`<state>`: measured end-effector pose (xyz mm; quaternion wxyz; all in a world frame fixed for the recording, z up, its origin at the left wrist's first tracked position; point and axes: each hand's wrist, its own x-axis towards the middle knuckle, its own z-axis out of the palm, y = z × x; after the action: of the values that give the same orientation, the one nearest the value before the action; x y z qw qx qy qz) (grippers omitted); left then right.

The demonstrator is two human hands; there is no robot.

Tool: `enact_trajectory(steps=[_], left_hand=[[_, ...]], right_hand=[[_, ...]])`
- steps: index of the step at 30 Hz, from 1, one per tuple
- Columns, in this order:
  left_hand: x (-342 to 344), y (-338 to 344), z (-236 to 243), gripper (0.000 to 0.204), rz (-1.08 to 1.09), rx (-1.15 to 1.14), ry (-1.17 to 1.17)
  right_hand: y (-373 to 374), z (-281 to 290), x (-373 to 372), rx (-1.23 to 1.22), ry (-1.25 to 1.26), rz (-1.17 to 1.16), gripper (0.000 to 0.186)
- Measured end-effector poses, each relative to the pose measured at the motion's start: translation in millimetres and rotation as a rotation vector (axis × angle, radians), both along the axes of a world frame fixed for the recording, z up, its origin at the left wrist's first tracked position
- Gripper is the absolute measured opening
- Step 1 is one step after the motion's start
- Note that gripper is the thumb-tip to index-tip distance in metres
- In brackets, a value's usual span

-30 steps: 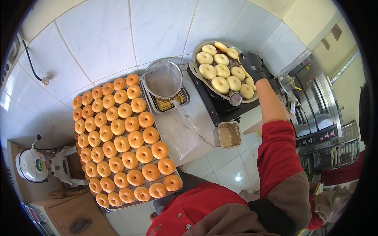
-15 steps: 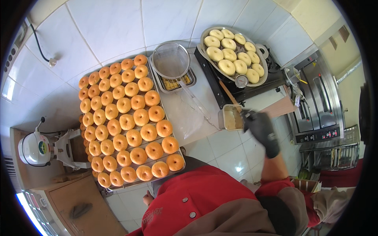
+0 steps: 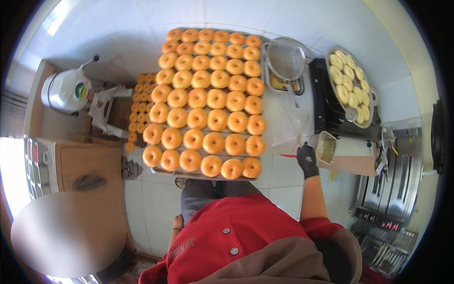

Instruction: The person, wearing black gloves, picks up plain donuts from a tray, dips them into various glazes and toppings such as chocolate, white icing, and sprinkles, and places the finished donuts into a white cardboard box.

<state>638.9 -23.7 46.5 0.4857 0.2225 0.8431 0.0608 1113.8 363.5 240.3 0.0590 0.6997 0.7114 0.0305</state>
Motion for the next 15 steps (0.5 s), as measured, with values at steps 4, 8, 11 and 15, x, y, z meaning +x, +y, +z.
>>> enact_trajectory(steps=[4,8,11,15], left_hand=[[-9,-52,1,0.039,0.483,-0.054,-0.104],[-50,-72,25,0.042,0.999,0.105,-0.144],[-92,-96,87,0.045,0.896,0.459,-0.1],[-73,-135,199,0.042,1.098,0.853,-0.014]], right_hand=[[-18,82,-49,-0.101,0.012,0.377,0.03],[-19,135,-199,-0.134,0.258,0.266,0.035],[-25,165,-333,-0.446,0.347,0.35,0.043],[-67,185,-476,-0.51,0.327,0.672,0.045]])
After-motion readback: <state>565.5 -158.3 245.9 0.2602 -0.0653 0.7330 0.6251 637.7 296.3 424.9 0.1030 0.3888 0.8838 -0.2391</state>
